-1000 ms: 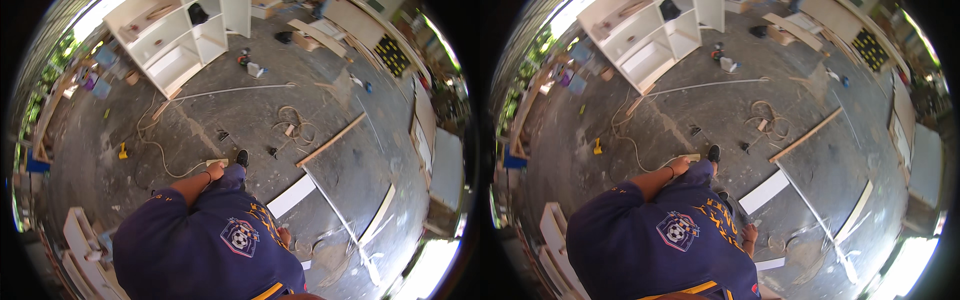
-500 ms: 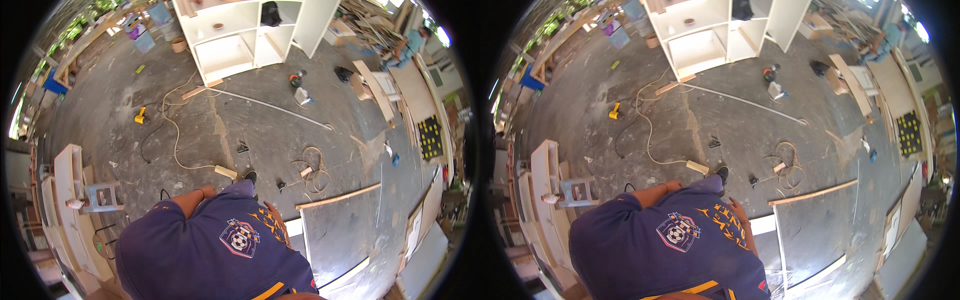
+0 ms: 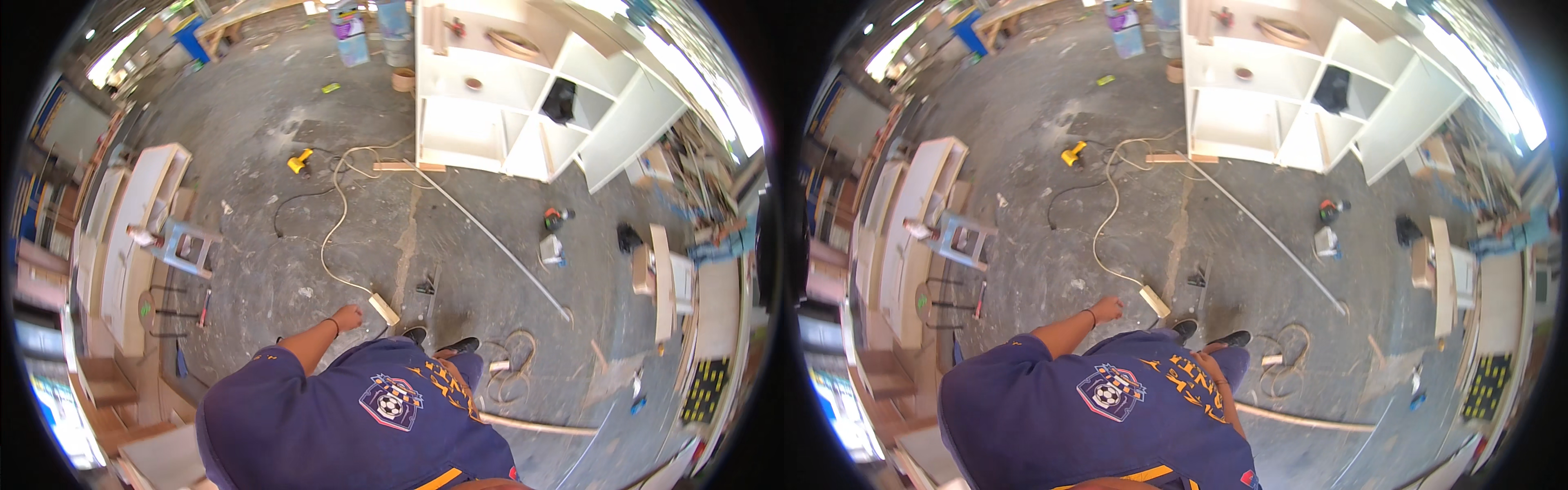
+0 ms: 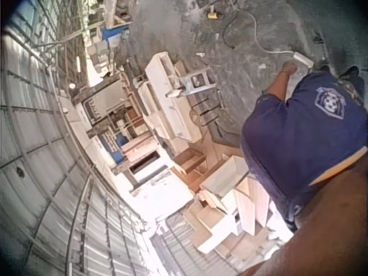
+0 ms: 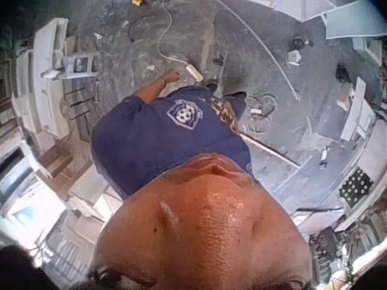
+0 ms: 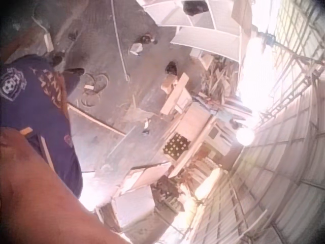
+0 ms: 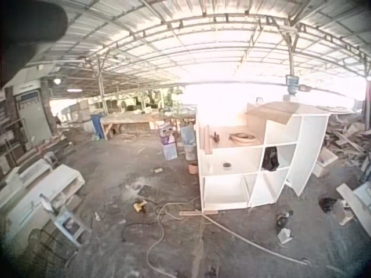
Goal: The person unrolls a length of veneer tape, walks across a workshop to a white shelving unit, and positions a wood panel onto a shelf.
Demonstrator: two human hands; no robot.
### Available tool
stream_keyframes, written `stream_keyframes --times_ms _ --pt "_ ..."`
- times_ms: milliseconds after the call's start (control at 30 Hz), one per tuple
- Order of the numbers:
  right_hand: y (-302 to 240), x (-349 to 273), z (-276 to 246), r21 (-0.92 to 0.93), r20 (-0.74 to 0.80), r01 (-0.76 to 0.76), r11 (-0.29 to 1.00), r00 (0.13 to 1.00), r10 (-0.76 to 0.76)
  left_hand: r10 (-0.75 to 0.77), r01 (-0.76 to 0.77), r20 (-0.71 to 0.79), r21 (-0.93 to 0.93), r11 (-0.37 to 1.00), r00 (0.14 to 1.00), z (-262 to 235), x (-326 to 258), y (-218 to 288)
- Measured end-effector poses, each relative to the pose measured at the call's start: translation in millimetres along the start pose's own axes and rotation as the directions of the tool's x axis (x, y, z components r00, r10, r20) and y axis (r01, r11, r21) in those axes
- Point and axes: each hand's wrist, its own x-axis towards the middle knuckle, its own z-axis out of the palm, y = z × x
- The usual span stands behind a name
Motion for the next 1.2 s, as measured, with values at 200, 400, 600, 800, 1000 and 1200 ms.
stream_keyframes --times_ms 200,400,600,800,1000,1200 --pt "16.1 39.0 -96.5 0.083 -0.065 -0.011 0.996 0.998 0.016 -0.097 0.115 -0.079 0.273 0.955 0.992 41.5 -17.5 -25.0" --pt "53.1 58.3 -246.3 0.004 -0.189 -0.075 0.997 0.979 0.074 -0.344 0.345 -0.021 0.016 0.939 0.939 150.9 -4.7 31.0" --pt "102.3 64.6 -398.7 -0.029 -0.236 -0.183 0.983 0.956 0.171 -0.332 0.346 -0.315 -0.013 0.938 0.889 210.3 -3.0 144.9" --pt "129.4 62.2 -483.9 0.024 -0.301 -0.243 0.97 0.923 0.239 -0.308 0.234 -0.555 -0.201 0.951 0.773 222.6 10.1 170.6" --pt "137.1 98.8 -446.2 -0.341 -0.33 -0.04 0.939 0.94 -0.08 0.208 -0.107 -0.245 0.369 0.923 0.947 206.9 85.1 169.5" --pt "-36.2 70.8 -398.2 -0.159 -0.403 0.165 0.973 0.889 -0.217 0.366 -0.33 0.073 0.621 0.711 0.928 143.6 211.0 227.6"
